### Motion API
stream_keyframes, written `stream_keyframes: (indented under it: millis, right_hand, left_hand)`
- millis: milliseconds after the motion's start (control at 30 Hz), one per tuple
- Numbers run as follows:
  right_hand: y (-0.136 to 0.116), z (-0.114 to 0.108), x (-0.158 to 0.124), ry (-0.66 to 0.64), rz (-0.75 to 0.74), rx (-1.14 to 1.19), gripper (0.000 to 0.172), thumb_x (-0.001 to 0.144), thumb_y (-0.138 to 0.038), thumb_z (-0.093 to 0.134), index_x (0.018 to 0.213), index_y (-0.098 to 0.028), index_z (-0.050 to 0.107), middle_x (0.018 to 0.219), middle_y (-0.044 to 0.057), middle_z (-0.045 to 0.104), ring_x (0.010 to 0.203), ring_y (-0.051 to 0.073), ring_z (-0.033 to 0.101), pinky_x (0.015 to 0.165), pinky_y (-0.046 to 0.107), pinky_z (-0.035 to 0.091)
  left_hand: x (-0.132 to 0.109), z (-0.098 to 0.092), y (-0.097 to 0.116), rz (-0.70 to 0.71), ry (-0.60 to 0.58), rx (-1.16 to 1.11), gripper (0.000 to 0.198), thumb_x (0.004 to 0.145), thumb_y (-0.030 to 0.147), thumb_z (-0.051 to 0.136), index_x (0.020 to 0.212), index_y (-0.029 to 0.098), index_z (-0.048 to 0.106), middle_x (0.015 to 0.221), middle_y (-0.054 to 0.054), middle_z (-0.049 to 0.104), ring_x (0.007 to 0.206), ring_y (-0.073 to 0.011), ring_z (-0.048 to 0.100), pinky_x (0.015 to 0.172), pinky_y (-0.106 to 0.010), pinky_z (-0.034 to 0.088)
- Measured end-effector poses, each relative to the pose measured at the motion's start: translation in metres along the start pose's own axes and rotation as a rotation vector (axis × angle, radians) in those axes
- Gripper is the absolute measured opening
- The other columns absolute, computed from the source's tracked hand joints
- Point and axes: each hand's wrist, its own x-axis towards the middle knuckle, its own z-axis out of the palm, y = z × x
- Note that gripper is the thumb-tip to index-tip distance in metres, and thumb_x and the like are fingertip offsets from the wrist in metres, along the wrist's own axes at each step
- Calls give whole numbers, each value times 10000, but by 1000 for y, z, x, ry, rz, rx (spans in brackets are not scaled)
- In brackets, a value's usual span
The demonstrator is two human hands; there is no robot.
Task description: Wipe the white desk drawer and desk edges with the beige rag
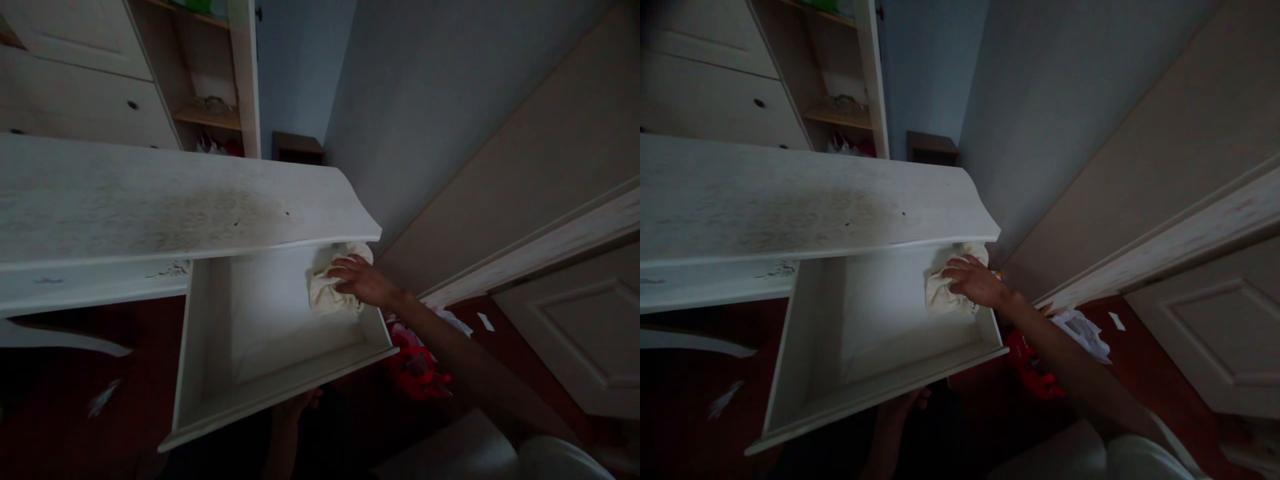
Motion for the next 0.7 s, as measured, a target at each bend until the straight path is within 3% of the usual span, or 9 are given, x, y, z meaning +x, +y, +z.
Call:
stream_keyframes:
  millis: [167,333,533,700]
  right_hand:
    - [22,14,37,-71,87,76,272,905,-92,532,984,-235,749,1350,27,591,1309,256,447,1064,432,346]
    - [24,28,62,-86,235,32,328,909,-78,490,1121,-206,705,1354,92,567,1257,262,497,1059,414,372]
    - [-4,22,64,-34,351,-108,396,965,-135,405,1329,-169,557,1407,172,503,1289,327,467,1088,545,329]
    - [-37,7,45,-74,393,-1,526,902,-151,522,1425,-153,464,1528,218,338,1429,355,298,1151,570,233]
  left_hand:
    - [5,-2,-5,13,-27,44,510,535,652,766,613,150,725,607,-101,691,539,-213,615,569,-338,532]
    - [8,-4,-2,-8,-32,143,527,489,675,775,572,158,720,592,-109,690,517,-240,618,548,-371,539]
    - [2,-8,5,2,-52,179,439,570,611,774,593,173,741,581,-102,679,590,-273,653,601,-382,554]
    - [5,-8,5,-3,-67,165,444,581,606,773,616,164,749,600,-111,688,559,-260,644,599,-383,549]
